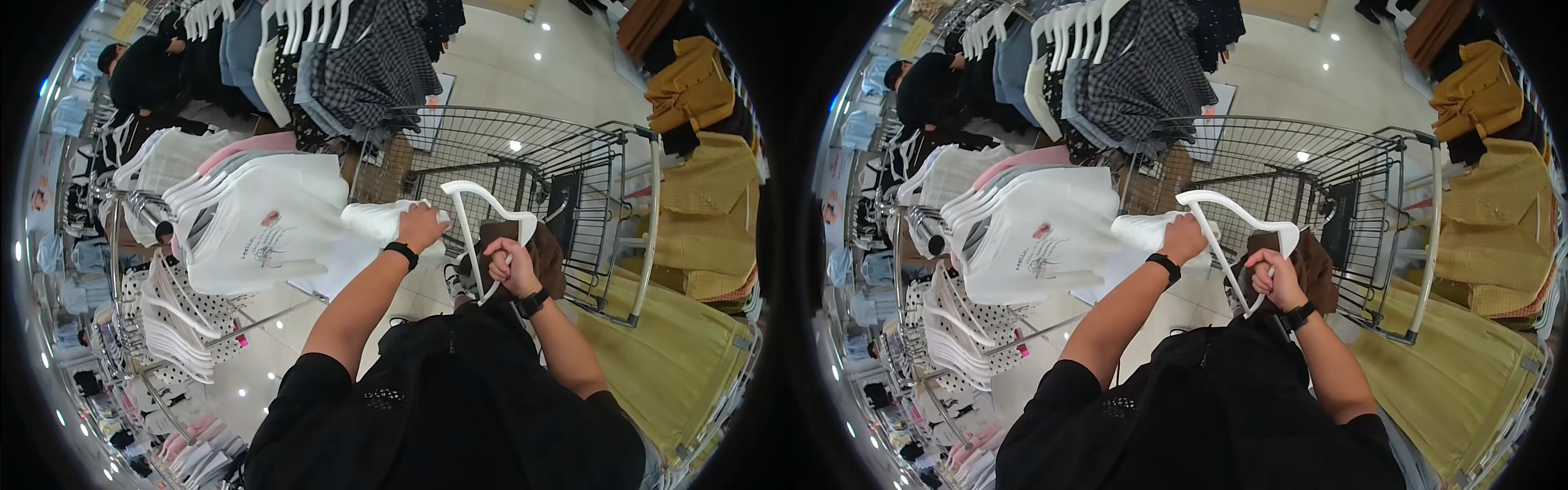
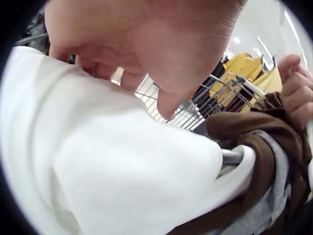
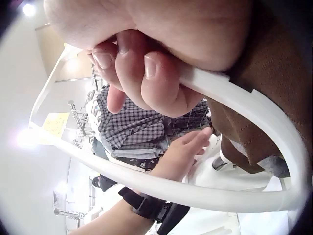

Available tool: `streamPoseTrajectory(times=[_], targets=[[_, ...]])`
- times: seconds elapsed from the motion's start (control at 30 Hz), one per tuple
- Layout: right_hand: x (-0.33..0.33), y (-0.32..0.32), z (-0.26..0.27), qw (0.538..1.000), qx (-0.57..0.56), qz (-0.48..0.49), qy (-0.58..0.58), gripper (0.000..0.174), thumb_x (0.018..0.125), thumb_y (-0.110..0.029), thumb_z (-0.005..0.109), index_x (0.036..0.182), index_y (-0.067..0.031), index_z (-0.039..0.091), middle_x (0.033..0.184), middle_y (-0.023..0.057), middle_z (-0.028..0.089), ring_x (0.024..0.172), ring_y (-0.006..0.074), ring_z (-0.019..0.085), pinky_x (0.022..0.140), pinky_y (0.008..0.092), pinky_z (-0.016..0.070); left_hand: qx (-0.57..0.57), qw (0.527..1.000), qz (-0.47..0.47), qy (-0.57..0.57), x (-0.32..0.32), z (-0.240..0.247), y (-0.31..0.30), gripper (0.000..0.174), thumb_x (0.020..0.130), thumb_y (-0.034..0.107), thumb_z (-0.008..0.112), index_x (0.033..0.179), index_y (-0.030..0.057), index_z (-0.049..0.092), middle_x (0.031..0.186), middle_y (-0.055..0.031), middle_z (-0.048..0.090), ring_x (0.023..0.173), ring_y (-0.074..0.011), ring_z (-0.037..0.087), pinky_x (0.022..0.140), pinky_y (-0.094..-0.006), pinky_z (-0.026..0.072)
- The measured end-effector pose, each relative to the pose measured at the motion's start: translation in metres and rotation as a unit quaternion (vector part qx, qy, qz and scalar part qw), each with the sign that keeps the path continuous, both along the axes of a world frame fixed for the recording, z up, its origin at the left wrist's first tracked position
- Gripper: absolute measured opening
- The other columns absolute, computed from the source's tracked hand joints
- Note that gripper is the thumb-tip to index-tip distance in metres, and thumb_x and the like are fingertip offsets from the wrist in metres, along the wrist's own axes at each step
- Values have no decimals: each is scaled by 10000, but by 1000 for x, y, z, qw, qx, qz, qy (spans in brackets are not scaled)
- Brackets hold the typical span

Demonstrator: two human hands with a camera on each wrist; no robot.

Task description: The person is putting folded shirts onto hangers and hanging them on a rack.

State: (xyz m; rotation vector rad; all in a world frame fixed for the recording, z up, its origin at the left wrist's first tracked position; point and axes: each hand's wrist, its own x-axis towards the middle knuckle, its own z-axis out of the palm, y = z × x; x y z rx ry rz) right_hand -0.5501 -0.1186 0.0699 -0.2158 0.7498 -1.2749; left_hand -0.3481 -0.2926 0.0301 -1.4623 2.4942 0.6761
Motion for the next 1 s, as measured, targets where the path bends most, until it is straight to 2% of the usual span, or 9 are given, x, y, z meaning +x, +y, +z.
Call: streamPoseTrajectory(times=[0.07, 0.23, 0.33, 0.37, 0.5, 0.6, 0.63, 0.73, 1.0], targets=[[-2, -1, -1, 1000, 0, 0, -6, 417, 1069, -278, 406, 967, 52, 640, 475, -19, 336, 383, 84, 261, 390, 258, 234, 10, 990, -67, -121, -11, -4, 10, 422, 894, 464, 661, 1136, 128, 743, 1221, -114, 680, 1184, -299, 589, 951, -507, 456], [-2, -2, -1, 1000, -15, 8, -22, 423, 1073, -284, 396, 958, 44, 636, 480, -16, 348, 387, 87, 265, 399, 258, 244, -8, 990, -66, -123, -1, -46, 4, 250, 935, 291, 584, 1046, 118, 727, 1076, -97, 727, 1041, -310, 660, 883, -499, 482], [-2, 2, 1, 1000, -13, 16, 5, 428, 1076, -285, 375, 951, 28, 637, 479, -16, 332, 392, 92, 244, 422, 271, 232, 9, 983, 25, 183, 13, -45, -8, 179, 975, 204, 528, 990, 61, 634, 973, -188, 676, 977, -407, 629, 821, -498, 499], [-2, 1, 1, 1000, -18, 17, 13, 425, 1074, -287, 382, 950, 29, 636, 479, -15, 334, 392, 93, 245, 424, 273, 233, -14, 954, 70, 292, 25, -41, -11, 174, 1011, 188, 511, 979, 43, 602, 929, -158, 651, 927, -338, 644, 785, -447, 492], [-2, 1, -1, 999, -29, 9, 21, 421, 1066, -293, 395, 946, 32, 635, 475, -10, 339, 391, 96, 252, 421, 276, 237, 126, 848, 225, 463, 76, 52, -16, 172, 1076, 193, 460, 995, 67, 546, 811, 25, 500, 769, -87, 502, 672, -265, 429], [1, 0, 3, 999, -36, -2, 6, 411, 1053, -277, 414, 930, 47, 636, 490, -16, 363, 402, 90, 283, 418, 256, 252, 226, 701, 316, 598, 114, 118, 2, 114, 1078, 137, 430, 1051, 93, 531, 861, 41, 505, 797, -55, 483, 712, -233, 426], [2, -2, 8, 999, -34, -3, 8, 416, 1053, -289, 408, 938, 40, 634, 496, -13, 371, 408, 92, 292, 423, 258, 258, 215, 699, 327, 599, 120, 137, 9, 114, 1078, 137, 430, 1051, 93, 531, 861, 41, 505, 797, -55, 483, 712, -233, 426], [12, -18, 24, 997, -82, 5, 7, 420, 1067, -324, 388, 1003, 14, 630, 519, 12, 421, 411, 96, 308, 428, 261, 279, 188, 549, 319, 749, 135, 179, 23, 72, 1056, 106, 441, 1047, 70, 503, 877, -20, 546, 775, -110, 516, 757, -278, 463], [100, -83, 119, 969, -230, 85, 4, 369, 1074, -306, 435, 1230, -22, 612, 879, 116, 682, 448, 66, 341, 458, 244, 314, 100, 563, 213, 792, 174, 262, 85, 45, 1025, 49, 447, 994, 54, 479, 854, -43, 504, 806, -146, 501, 768, -277, 450]])
